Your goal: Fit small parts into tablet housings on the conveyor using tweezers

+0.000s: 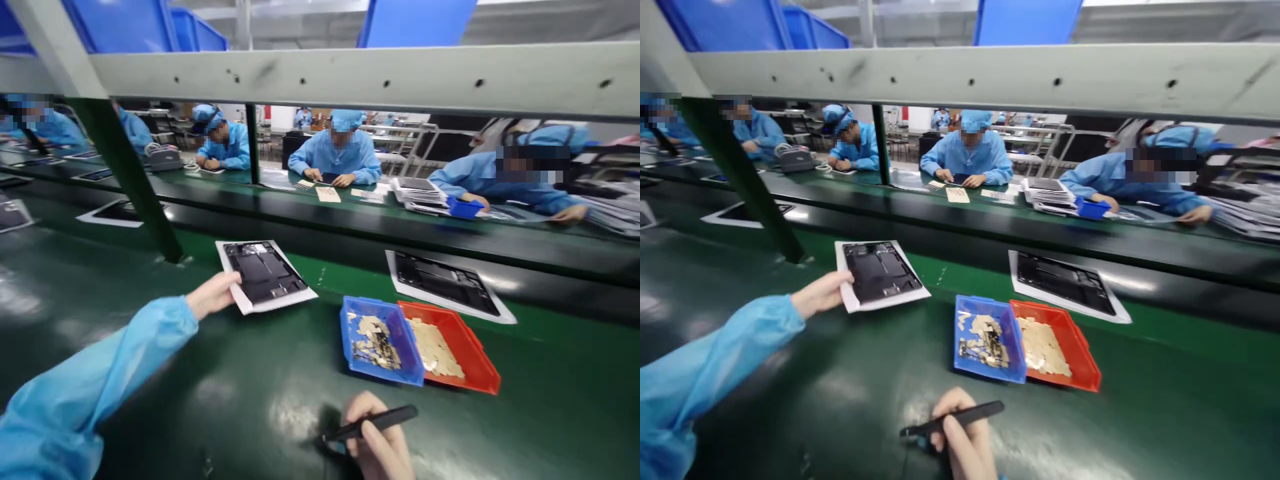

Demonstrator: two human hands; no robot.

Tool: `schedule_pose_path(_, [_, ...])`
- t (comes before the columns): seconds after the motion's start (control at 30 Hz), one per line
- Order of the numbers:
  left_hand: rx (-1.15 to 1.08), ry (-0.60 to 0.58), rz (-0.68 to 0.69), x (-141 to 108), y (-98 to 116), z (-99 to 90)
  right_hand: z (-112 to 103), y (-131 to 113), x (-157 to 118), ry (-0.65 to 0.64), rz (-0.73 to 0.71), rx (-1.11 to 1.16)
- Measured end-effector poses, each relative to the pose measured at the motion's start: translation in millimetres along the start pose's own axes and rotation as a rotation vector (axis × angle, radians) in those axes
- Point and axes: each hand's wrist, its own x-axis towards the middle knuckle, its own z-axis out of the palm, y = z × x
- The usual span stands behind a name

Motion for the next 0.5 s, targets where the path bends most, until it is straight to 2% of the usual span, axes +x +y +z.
schedule_pose_path(0.1, [-0.140,0.000,-0.008,-66.1,-41.3,-35.5,3.5,-5.8,1.1,-0.039,-0.116,-0.046])
schedule_pose_path(0.17, [-0.220,0.051,-0.023,-110.1,-71.2,-47.7,12.6,-12.2,-0.9,-0.051,-0.203,-0.053])
schedule_pose_path(0.23, [-0.303,0.085,-0.051,-151.3,-96.6,-50.0,27.1,-20.2,-7.4,-0.054,-0.265,-0.049])
schedule_pose_path(0.33, [-0.489,0.051,-0.191,-201.3,-120.4,-43.5,52.1,-32.1,-24.9,-0.077,-0.274,-0.048])
schedule_pose_path(0.4, [-0.558,-0.003,-0.296,-223.9,-128.6,-40.3,66.6,-39.0,-38.8,-0.105,-0.254,-0.067])
schedule_pose_path(0.5, [-0.551,-0.095,-0.453,-242.9,-137.7,-44.3,83.1,-48.0,-57.2,-0.203,-0.234,-0.134])
